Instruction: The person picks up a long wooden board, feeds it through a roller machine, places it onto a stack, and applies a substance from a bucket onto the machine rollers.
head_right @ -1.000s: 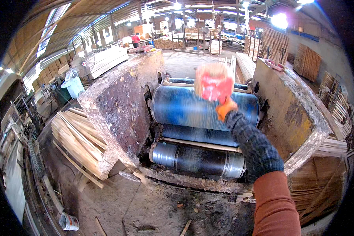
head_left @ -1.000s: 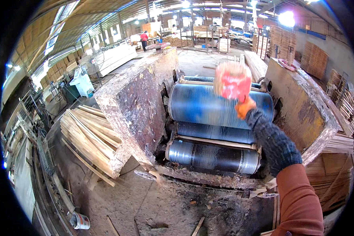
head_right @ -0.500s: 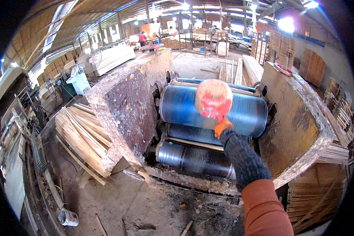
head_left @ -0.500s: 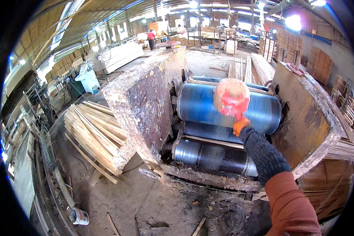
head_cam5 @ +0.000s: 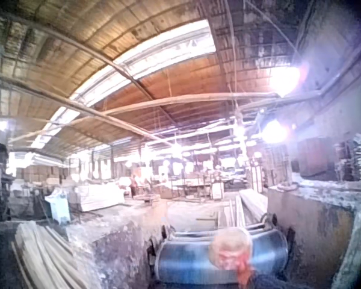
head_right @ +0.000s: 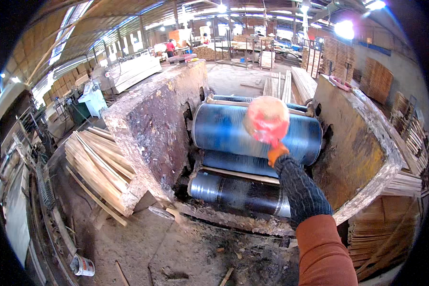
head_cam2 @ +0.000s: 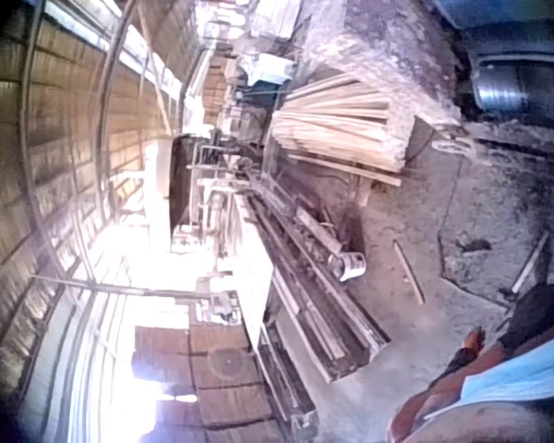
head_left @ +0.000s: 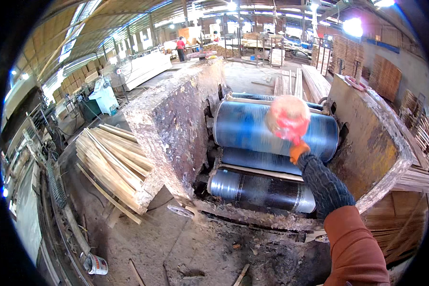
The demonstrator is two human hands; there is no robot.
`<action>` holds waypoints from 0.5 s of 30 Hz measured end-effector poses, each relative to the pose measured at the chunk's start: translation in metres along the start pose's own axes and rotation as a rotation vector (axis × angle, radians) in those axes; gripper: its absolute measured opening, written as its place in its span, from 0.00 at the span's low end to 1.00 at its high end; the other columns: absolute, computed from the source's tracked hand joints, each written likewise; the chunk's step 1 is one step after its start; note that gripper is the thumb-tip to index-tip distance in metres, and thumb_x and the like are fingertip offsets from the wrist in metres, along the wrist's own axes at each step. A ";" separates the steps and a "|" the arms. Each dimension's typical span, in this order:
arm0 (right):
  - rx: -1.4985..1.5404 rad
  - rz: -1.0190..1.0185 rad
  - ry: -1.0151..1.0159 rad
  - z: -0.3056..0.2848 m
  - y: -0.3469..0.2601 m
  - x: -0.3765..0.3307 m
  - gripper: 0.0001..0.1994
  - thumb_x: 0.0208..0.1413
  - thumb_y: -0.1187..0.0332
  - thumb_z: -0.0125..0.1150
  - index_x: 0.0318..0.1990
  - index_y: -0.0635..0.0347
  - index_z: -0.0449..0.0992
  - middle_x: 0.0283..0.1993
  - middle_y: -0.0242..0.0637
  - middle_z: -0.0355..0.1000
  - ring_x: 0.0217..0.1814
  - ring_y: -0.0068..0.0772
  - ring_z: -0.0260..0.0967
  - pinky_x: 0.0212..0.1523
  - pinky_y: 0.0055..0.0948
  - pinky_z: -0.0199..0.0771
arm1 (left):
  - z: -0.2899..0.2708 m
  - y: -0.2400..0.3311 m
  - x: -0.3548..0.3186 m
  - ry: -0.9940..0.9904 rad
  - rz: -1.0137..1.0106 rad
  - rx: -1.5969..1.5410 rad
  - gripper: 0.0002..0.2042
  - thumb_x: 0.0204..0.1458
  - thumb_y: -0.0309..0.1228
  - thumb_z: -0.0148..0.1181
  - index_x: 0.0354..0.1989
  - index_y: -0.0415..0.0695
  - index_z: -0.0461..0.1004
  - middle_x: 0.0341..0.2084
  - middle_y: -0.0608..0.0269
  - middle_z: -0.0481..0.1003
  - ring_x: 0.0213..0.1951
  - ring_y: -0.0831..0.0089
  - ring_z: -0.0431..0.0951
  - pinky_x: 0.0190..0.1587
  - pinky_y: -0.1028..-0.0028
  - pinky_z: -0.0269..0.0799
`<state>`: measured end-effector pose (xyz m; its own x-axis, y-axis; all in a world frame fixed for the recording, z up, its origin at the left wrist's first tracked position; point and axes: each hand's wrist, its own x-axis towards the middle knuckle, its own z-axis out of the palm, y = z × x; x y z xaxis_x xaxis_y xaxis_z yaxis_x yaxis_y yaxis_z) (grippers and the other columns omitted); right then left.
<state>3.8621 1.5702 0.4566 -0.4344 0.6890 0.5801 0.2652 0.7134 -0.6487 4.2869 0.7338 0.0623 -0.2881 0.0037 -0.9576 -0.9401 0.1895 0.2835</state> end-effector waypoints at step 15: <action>0.496 0.016 0.080 -0.082 -0.050 0.038 0.15 0.50 0.70 0.63 0.46 0.58 0.72 0.29 0.43 0.77 0.24 0.36 0.77 0.27 0.37 0.77 | -0.012 0.006 -0.001 0.172 0.850 1.007 0.16 0.57 0.42 0.58 0.48 0.45 0.75 0.35 0.54 0.76 0.38 0.59 0.74 0.40 0.58 0.72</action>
<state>3.9024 1.5717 0.5513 -0.3611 0.7211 0.5913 -0.1780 0.5691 -0.8027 4.2793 0.7227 0.0651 -0.8044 0.3724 -0.4628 0.0658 0.8301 0.5537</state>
